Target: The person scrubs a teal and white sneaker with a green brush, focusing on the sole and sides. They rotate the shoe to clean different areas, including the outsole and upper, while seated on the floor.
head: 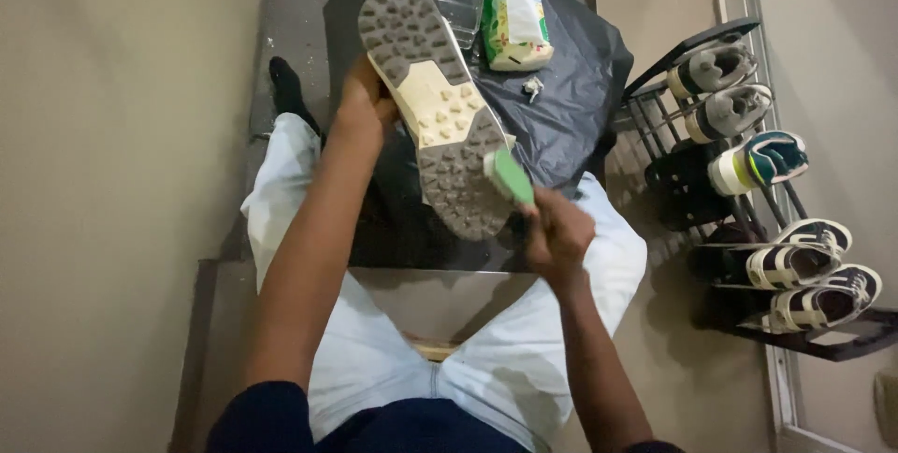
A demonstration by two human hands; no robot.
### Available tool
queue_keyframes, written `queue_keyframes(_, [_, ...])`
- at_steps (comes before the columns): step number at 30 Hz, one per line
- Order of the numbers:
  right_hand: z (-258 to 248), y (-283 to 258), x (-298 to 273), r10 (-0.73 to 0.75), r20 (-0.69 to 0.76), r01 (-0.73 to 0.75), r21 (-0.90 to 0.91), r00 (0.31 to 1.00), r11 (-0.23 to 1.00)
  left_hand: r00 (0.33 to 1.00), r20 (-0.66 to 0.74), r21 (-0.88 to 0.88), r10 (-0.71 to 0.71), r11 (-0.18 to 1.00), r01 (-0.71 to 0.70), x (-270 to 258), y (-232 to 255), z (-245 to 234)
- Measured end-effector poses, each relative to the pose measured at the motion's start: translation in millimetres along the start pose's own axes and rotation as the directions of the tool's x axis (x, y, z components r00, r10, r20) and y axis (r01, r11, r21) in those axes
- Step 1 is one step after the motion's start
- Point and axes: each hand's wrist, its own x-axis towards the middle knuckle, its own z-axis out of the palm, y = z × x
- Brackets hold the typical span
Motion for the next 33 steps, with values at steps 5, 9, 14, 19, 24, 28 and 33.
queue_keyframes(5, [6, -4, 63, 0.009, 0.04, -0.014, 0.112, 0.999, 0.994, 0.998, -0.014, -0.078, 0.062, 0.995, -0.063, -8, -13, -12])
queue_keyframes(9, [7, 3, 71, -0.068, 0.074, 0.057, 0.141, 0.995, 0.988, 0.994, -0.028, -0.151, 0.109, 0.982, -0.112, -11, -24, -23])
queue_keyframes(14, [-9, 9, 20, -0.19, 0.162, 0.173, 0.113, 0.968, 0.978, 0.985, -0.059, -0.247, 0.162, 0.954, -0.172, -3, -44, -73])
queue_keyframes(19, [-11, 27, 11, -0.176, 0.152, 0.157, 0.132, 0.973, 0.979, 0.973, -0.11, -0.329, 0.202, 0.916, -0.228, -17, -53, -99])
queue_keyframes(24, [-10, 21, 52, -0.04, 0.132, 0.036, 0.035, 0.99, 0.999, 0.962, -0.122, -0.388, 0.243, 0.881, -0.271, -23, -56, -36])
queue_keyframes(28, [4, 13, 40, 0.064, 0.057, -0.066, 0.035, 0.996, 0.997, 0.948, -0.156, -0.437, 0.276, 0.842, -0.317, -28, -59, -35])
queue_keyframes(33, [30, -6, -12, 0.32, -0.128, -0.334, -0.111, 0.939, 0.936, 0.929, -0.213, -0.501, 0.302, 0.783, -0.369, -22, -76, -45])
